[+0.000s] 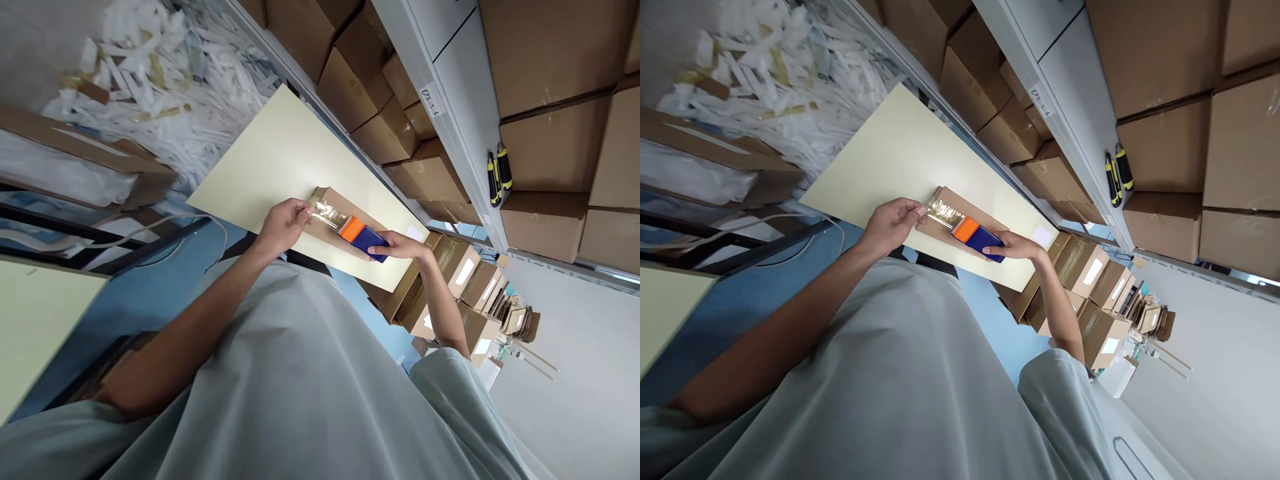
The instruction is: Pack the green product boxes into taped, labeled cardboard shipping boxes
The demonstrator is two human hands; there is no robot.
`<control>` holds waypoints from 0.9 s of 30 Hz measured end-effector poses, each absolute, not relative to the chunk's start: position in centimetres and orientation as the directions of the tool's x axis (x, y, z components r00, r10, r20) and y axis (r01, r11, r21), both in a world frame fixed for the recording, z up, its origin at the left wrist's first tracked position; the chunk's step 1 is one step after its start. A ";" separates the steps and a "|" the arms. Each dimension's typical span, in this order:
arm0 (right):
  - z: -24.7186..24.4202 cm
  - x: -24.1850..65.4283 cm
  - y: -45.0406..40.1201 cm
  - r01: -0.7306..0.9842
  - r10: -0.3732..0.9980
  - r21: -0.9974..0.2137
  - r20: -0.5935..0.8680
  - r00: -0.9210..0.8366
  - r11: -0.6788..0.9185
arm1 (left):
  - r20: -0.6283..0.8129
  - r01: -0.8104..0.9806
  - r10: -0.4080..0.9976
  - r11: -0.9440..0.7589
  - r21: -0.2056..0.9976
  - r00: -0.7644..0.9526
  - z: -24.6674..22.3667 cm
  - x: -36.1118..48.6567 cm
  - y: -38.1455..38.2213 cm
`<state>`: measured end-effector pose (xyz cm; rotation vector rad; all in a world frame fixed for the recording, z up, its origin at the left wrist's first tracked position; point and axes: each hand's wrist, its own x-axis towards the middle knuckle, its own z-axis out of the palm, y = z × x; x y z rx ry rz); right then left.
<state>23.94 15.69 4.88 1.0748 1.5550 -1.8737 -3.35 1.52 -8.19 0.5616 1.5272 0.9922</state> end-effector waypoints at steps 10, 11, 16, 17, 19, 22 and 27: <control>4.3 21.0 16.5 0.814 -0.011 -0.522 -0.840 -0.542 -0.254 | -0.709 -0.421 0.678 0.595 0.685 -0.194 -11.4 -4.2 2.2; 4.3 20.8 16.5 0.820 -0.015 -0.512 -0.846 -0.533 -0.256 | -0.719 -0.442 0.671 0.598 0.668 -0.180 -11.7 -4.2 2.3; 4.2 20.2 16.6 0.840 -0.022 -0.474 -0.867 -0.497 -0.265 | -0.753 -0.417 0.651 0.660 0.625 -0.097 -13.9 -4.2 3.2; 4.2 20.0 16.6 0.844 -0.023 -0.466 -0.872 -0.489 -0.264 | -0.754 -0.396 0.652 0.675 0.623 -0.076 -14.3 -4.1 3.4; 4.3 19.8 16.6 0.852 -0.020 -0.451 -0.881 -0.473 -0.264 | -0.743 -0.353 0.668 0.689 0.634 -0.031 -15.0 -4.0 3.9; 4.6 19.5 16.7 0.859 -0.018 -0.433 -0.891 -0.454 -0.274 | -0.704 -0.266 0.710 0.679 0.685 0.000 -15.6 -4.4 4.2; 4.9 19.4 16.6 0.873 -0.040 -0.390 -0.907 -0.419 -0.292 | -0.623 0.039 0.768 0.634 0.773 -0.149 -14.5 -5.8 3.2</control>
